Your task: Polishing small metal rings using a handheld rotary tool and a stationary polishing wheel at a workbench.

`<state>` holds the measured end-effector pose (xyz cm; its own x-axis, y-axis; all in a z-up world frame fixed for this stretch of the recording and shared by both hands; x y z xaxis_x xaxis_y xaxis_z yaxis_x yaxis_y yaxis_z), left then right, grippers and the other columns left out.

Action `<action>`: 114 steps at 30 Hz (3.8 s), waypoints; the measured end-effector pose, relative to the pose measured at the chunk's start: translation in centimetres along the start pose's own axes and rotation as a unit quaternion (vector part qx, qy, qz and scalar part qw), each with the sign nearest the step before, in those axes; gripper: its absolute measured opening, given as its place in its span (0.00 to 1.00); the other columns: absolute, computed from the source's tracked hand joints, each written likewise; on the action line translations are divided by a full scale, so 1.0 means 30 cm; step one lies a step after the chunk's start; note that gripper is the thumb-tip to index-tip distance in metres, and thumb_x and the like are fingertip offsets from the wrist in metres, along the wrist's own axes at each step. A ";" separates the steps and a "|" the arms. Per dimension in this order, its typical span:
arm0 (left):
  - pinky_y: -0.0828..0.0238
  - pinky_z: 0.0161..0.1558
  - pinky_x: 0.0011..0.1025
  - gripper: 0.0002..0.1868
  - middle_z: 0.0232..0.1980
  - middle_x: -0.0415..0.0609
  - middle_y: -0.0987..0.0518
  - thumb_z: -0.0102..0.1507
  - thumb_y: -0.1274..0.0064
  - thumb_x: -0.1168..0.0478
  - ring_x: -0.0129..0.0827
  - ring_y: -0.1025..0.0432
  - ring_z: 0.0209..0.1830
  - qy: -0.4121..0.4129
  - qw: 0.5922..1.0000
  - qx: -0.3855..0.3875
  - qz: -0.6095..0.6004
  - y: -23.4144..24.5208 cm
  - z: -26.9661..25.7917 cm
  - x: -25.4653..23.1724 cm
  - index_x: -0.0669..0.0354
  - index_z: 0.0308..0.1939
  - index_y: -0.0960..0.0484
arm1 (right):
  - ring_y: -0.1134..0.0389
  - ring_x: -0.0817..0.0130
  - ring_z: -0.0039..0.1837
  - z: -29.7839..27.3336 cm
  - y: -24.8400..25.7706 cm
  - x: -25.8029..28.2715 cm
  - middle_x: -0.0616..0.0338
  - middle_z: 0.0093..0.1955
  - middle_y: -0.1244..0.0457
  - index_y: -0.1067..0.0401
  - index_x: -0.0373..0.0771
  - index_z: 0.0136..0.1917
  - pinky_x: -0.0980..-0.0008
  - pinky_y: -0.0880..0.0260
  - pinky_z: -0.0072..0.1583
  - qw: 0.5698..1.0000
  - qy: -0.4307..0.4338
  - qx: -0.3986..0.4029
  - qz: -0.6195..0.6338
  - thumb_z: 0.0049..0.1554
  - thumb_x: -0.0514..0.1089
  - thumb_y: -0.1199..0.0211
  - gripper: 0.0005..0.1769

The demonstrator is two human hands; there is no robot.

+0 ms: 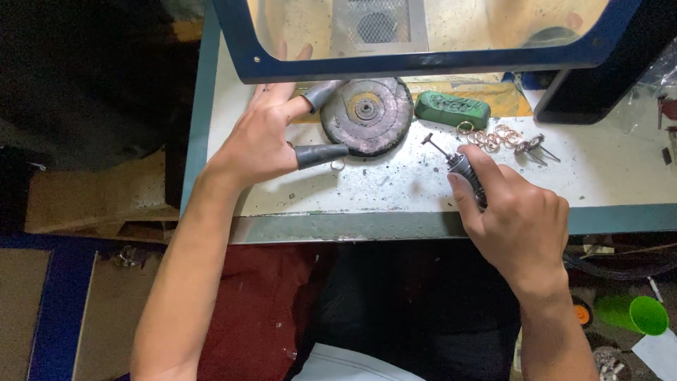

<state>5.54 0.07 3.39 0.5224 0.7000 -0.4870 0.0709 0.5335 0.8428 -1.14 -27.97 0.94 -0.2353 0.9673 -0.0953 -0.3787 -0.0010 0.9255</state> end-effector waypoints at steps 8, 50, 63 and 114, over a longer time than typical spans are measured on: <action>0.67 0.73 0.62 0.38 0.74 0.70 0.41 0.59 0.37 0.47 0.62 0.55 0.78 0.020 0.997 0.052 0.045 -0.036 0.002 0.043 0.68 0.66 0.30 | 0.34 0.60 0.29 -0.003 0.008 0.009 0.67 0.42 0.29 0.26 0.58 0.71 0.65 0.42 0.28 0.999 0.019 -0.025 -0.008 0.69 0.64 0.44 0.22; 0.22 0.56 0.41 0.19 0.54 0.64 0.17 0.56 0.31 0.67 0.51 0.21 0.54 -0.102 0.983 -0.146 0.050 0.018 -0.003 -0.019 0.73 0.49 0.14 | 0.28 0.47 0.45 0.150 -0.030 -0.217 0.53 0.47 0.28 0.29 0.47 0.64 0.48 0.30 0.45 0.978 -0.139 0.085 0.131 0.56 0.48 0.29 0.23; 0.21 0.54 0.42 0.19 0.53 0.61 0.16 0.59 0.32 0.61 0.50 0.20 0.51 -0.082 0.982 -0.152 0.082 0.009 -0.002 -0.011 0.69 0.51 0.13 | 0.29 0.39 0.46 0.087 -0.057 -0.267 0.47 0.44 0.28 0.30 0.55 0.69 0.47 0.33 0.46 0.951 -0.219 0.150 0.158 0.57 0.48 0.35 0.26; 0.23 0.32 0.35 0.17 0.56 0.66 0.17 0.66 0.36 0.60 0.48 0.24 0.64 -0.056 0.970 -0.217 0.097 0.057 -0.005 -0.034 0.67 0.25 0.17 | 0.29 0.30 0.49 0.232 0.029 -0.294 0.33 0.77 0.50 0.23 0.41 0.62 0.39 0.26 0.44 0.982 -0.180 -0.063 -0.001 0.54 0.64 0.22 0.33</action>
<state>4.99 0.33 5.30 0.5807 0.7645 -0.2798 -0.3898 0.5628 0.7289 6.83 -34.72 5.12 0.0890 0.9942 0.0602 -0.4913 -0.0088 0.8709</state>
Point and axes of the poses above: each hand's wrist, its own z-axis towards the middle knuckle, its own y-axis out of the back of the hand, x = y × z, the point moved 7 cm from there along z, towards the middle knuckle
